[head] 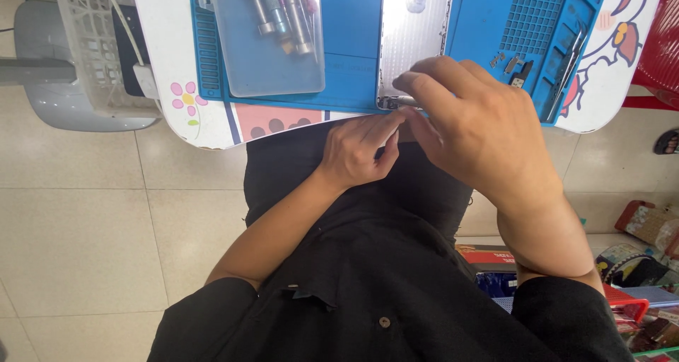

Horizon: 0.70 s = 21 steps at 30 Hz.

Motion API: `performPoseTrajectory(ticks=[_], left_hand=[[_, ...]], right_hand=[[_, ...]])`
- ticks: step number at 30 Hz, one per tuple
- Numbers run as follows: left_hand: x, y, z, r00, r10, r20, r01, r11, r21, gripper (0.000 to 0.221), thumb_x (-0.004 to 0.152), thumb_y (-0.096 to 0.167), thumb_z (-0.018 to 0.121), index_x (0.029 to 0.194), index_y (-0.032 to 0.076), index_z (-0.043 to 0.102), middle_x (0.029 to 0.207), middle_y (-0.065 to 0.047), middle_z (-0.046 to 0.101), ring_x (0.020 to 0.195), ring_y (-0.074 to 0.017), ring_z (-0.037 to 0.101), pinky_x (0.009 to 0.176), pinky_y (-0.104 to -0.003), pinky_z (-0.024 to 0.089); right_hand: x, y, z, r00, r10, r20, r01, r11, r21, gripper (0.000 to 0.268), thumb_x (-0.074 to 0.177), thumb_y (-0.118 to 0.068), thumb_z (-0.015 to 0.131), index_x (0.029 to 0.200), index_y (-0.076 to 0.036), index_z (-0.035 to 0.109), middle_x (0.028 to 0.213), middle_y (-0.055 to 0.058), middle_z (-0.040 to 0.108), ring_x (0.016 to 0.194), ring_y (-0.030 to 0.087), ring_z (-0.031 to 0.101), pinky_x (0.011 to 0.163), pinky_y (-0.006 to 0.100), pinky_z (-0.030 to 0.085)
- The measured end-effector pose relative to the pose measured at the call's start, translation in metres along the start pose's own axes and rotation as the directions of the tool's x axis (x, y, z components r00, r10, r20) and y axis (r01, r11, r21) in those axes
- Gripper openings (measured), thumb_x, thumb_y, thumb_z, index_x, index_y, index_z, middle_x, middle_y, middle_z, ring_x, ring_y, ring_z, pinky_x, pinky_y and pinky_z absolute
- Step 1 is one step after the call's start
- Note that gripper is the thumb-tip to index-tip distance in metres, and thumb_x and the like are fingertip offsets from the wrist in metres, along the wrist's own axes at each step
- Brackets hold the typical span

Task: Repairing a mobile phone by disassembling and reassembling the internal frame components using a screwdriver.

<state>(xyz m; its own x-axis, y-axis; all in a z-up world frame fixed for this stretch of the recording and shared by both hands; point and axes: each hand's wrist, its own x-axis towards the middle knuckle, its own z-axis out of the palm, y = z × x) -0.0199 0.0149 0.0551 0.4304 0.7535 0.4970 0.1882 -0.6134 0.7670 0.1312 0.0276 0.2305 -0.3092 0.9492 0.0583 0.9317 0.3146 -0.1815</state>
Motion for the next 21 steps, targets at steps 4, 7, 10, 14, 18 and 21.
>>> performPoseTrajectory(ticks=[4,7,10,14,18,21], left_hand=[[-0.002,-0.002,0.001,0.999,-0.033,0.031,0.034,0.999,-0.025,0.041,0.087,0.002,0.07,0.127,0.005,0.066,0.087,-0.006,0.071,0.072,-0.0203,0.068,0.068,-0.033,0.058],[-0.002,-0.002,0.003,1.0,-0.009,0.009,0.009,1.0,-0.017,0.036,0.088,0.004,0.07,0.123,0.006,0.064,0.091,-0.007,0.072,0.078,-0.0221,0.07,0.071,-0.034,0.058],[0.0,-0.001,0.002,0.999,-0.026,0.035,0.027,0.999,-0.031,0.038,0.086,0.001,0.071,0.124,0.001,0.068,0.083,-0.007,0.071,0.068,-0.0197,0.068,0.065,-0.033,0.058],[0.0,0.001,0.002,0.999,-0.032,0.033,0.032,0.999,0.005,0.032,0.085,0.002,0.071,0.117,0.004,0.068,0.086,-0.007,0.071,0.071,-0.0221,0.069,0.066,-0.034,0.057],[-0.003,-0.003,0.005,1.0,0.012,-0.012,-0.012,1.0,-0.002,0.032,0.088,0.003,0.069,0.12,0.004,0.065,0.099,-0.01,0.074,0.079,-0.0232,0.071,0.071,-0.033,0.058],[-0.007,-0.004,0.006,0.998,-0.042,0.043,0.042,0.999,0.001,0.029,0.086,0.004,0.072,0.115,0.003,0.066,0.092,-0.007,0.073,0.071,-0.0217,0.069,0.065,-0.034,0.056]], right_hand=[[-0.012,0.005,0.01,1.0,0.011,0.006,-0.011,1.0,0.017,0.013,0.095,-0.014,0.081,0.103,-0.01,0.072,0.088,0.0,0.068,0.083,0.019,0.068,0.062,0.033,0.05],[-0.006,0.002,0.005,0.993,0.102,0.063,-0.1,0.994,-0.036,0.018,0.094,-0.024,0.085,0.098,-0.011,0.074,0.079,0.001,0.067,0.073,0.019,0.066,0.055,0.036,0.049],[-0.003,0.001,0.002,0.998,-0.013,-0.057,0.016,0.998,0.056,0.018,0.083,-0.008,0.078,0.099,-0.006,0.07,0.107,0.007,0.073,0.086,0.025,0.07,0.062,0.035,0.054],[-0.002,-0.005,0.001,0.998,0.052,0.027,-0.053,0.997,0.055,0.023,0.086,-0.014,0.08,0.107,-0.007,0.07,0.089,0.004,0.068,0.074,0.023,0.067,0.056,0.036,0.05],[-0.011,-0.007,0.01,0.989,0.124,0.085,-0.124,0.992,-0.006,0.029,0.091,-0.014,0.08,0.117,-0.011,0.069,0.084,0.002,0.066,0.07,0.02,0.065,0.054,0.034,0.049],[-0.011,-0.01,0.01,0.994,0.113,0.01,-0.113,0.993,0.016,0.034,0.089,-0.018,0.081,0.118,-0.008,0.067,0.087,0.002,0.066,0.076,0.02,0.066,0.057,0.034,0.049]])
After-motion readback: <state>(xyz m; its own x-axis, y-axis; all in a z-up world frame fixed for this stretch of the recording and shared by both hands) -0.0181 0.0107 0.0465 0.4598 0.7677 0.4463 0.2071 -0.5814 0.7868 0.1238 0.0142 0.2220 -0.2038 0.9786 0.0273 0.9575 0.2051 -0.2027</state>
